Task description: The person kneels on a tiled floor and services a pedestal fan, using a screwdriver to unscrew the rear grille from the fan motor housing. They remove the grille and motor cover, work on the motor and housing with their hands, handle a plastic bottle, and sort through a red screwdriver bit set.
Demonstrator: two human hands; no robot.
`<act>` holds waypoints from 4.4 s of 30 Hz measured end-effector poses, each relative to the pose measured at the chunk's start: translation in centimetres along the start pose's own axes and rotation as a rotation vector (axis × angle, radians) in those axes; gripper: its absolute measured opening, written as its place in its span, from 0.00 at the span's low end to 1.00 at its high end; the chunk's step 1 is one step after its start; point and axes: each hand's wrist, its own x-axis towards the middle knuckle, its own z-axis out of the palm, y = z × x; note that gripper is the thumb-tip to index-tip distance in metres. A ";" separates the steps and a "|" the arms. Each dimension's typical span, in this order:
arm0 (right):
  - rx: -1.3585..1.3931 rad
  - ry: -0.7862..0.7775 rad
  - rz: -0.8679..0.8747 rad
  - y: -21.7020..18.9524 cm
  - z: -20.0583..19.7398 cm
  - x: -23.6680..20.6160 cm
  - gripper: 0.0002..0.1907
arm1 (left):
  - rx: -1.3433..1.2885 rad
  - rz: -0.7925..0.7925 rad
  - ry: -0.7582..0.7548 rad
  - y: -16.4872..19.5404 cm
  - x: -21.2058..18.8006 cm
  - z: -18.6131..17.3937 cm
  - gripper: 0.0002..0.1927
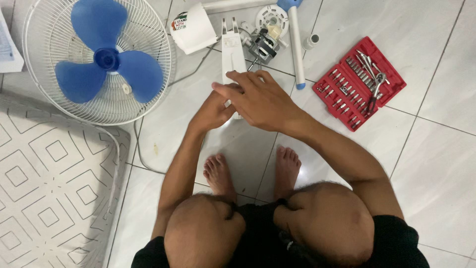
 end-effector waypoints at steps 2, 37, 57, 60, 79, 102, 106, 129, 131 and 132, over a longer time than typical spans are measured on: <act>-0.078 0.082 0.049 -0.3 0.4 -0.3 0.27 | 0.030 0.049 0.055 0.1 0.3 -0.1 0.24; 0.060 -0.055 -0.085 -0.4 -2.7 -0.3 0.16 | 0.137 0.093 0.033 2.5 -1.2 -1.6 0.22; 0.025 -0.036 -0.024 -0.3 -3.2 -0.9 0.23 | 0.084 0.070 0.108 2.0 -0.3 -1.1 0.20; -0.017 -0.223 0.081 -0.6 -2.8 -0.6 0.16 | 0.046 0.013 0.119 2.3 -0.4 -0.6 0.24; -0.049 0.075 -0.089 -0.8 -3.0 -1.2 0.23 | 0.103 0.186 -0.021 2.6 -0.2 -1.2 0.22; -0.105 0.024 -0.092 -1.0 -2.7 -0.5 0.21 | 0.044 0.130 0.016 3.9 -0.4 -1.9 0.26; -0.094 -0.013 -0.040 -1.0 -2.7 -0.6 0.24 | 0.014 0.133 0.043 3.9 -0.4 -1.6 0.23; -0.111 0.055 -0.096 -1.0 -2.3 -0.3 0.20 | 0.029 0.150 0.042 3.5 -0.8 -2.3 0.26; -0.163 -0.037 -0.043 -0.9 -2.2 -0.1 0.23 | 0.024 0.112 0.050 3.6 -0.7 -2.1 0.26; -0.148 -0.029 -0.063 -0.9 -2.2 -0.1 0.19 | 0.013 0.074 0.057 3.7 -0.7 -2.0 0.27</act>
